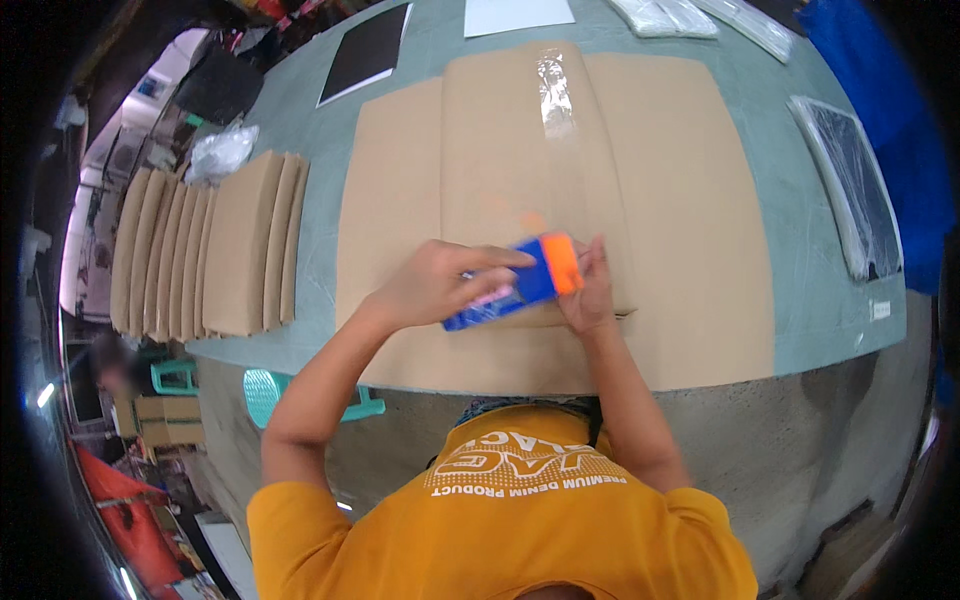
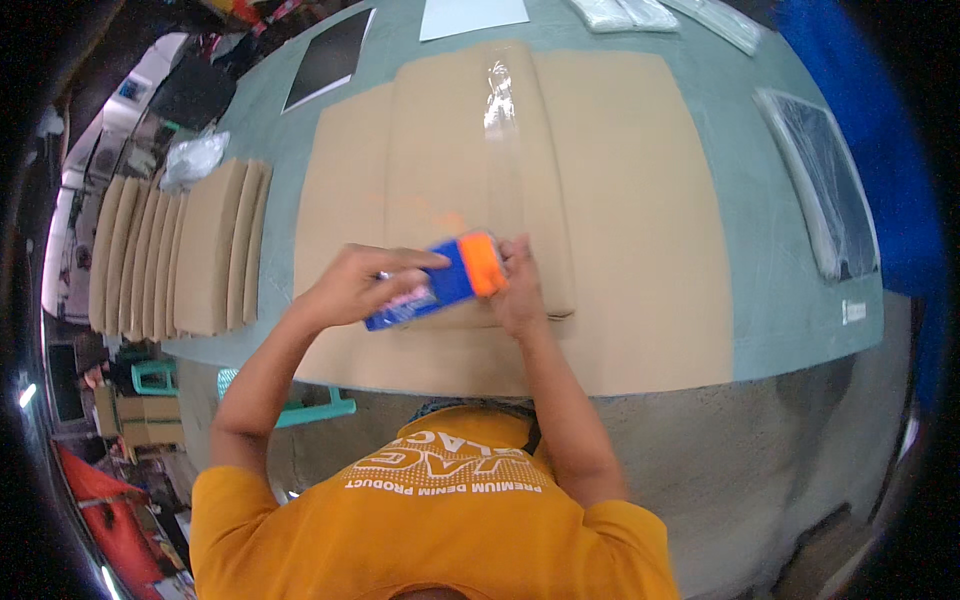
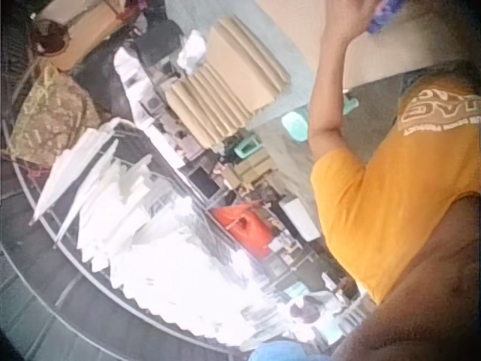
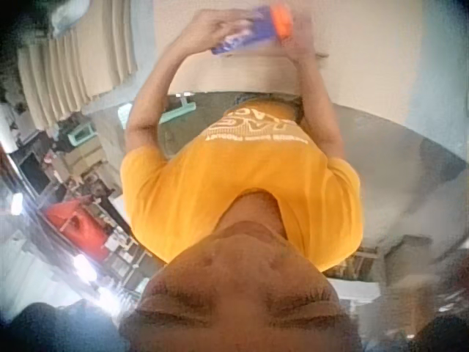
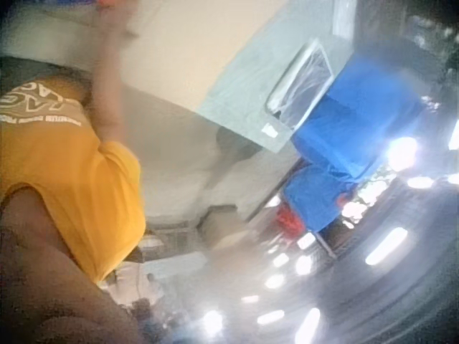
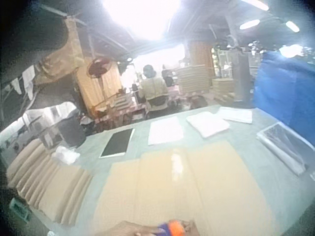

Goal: The person places packaged items onto large sheets of paper, folds the paper around the items, and secures the wrapping with clear tape from a hand dispenser.

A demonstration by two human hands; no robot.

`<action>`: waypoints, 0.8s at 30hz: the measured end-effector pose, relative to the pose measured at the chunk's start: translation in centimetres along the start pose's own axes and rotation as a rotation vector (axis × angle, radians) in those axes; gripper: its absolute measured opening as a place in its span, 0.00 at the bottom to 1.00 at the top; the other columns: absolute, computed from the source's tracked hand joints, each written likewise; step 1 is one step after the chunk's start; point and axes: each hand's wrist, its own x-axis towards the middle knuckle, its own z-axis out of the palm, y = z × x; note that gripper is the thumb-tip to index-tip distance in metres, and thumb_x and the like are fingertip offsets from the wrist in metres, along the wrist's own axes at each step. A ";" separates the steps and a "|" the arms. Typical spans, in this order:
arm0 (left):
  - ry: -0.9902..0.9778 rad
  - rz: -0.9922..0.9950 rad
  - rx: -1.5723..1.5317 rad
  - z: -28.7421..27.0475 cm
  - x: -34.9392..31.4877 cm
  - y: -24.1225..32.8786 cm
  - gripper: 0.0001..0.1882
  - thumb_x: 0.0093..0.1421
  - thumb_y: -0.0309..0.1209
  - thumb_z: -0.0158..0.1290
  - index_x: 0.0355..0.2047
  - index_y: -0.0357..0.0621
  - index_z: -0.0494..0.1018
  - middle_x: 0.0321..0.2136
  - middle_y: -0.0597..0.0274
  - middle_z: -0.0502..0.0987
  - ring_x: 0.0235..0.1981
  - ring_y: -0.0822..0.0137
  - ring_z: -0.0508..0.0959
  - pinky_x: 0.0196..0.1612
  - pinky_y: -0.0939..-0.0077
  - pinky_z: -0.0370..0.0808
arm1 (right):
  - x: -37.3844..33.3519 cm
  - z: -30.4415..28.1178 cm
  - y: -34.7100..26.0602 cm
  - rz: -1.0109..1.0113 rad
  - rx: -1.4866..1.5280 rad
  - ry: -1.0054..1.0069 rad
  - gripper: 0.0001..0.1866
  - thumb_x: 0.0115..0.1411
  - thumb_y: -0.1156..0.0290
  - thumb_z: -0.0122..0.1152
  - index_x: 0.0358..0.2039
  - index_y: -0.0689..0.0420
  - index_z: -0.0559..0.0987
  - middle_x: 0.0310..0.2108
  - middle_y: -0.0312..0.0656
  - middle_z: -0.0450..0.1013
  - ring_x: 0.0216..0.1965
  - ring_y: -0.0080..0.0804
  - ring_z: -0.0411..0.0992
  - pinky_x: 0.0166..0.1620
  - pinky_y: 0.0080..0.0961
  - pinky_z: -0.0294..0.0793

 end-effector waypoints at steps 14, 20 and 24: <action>-0.428 -0.155 0.255 -2.9 1.5 -2.8 0.23 0.49 0.44 0.58 0.43 0.47 0.74 0.35 0.50 0.77 0.34 0.57 0.78 0.42 0.70 0.73 | 0.7 -0.2 0.0 -0.415 -0.078 0.279 0.10 0.55 0.72 0.57 0.36 0.62 0.71 0.17 0.33 0.62 0.17 0.20 0.59 0.19 0.15 0.59; -0.447 -0.014 0.239 -3.0 1.9 -5.1 0.24 0.49 0.44 0.57 0.43 0.45 0.74 0.34 0.50 0.77 0.32 0.56 0.78 0.41 0.70 0.73 | -2.2 3.8 -2.8 -0.694 -2.239 0.922 0.33 0.50 0.76 0.56 0.58 0.57 0.58 0.45 0.49 0.64 0.50 0.43 0.61 0.52 0.40 0.59; -0.472 0.029 0.274 -2.8 2.0 -5.1 0.25 0.48 0.46 0.57 0.44 0.45 0.74 0.34 0.50 0.78 0.32 0.57 0.79 0.41 0.70 0.73 | -1.1 2.5 1.1 -0.441 -2.371 0.208 0.29 0.57 0.67 0.48 0.60 0.55 0.56 0.60 0.44 0.53 0.62 0.42 0.48 0.62 0.41 0.45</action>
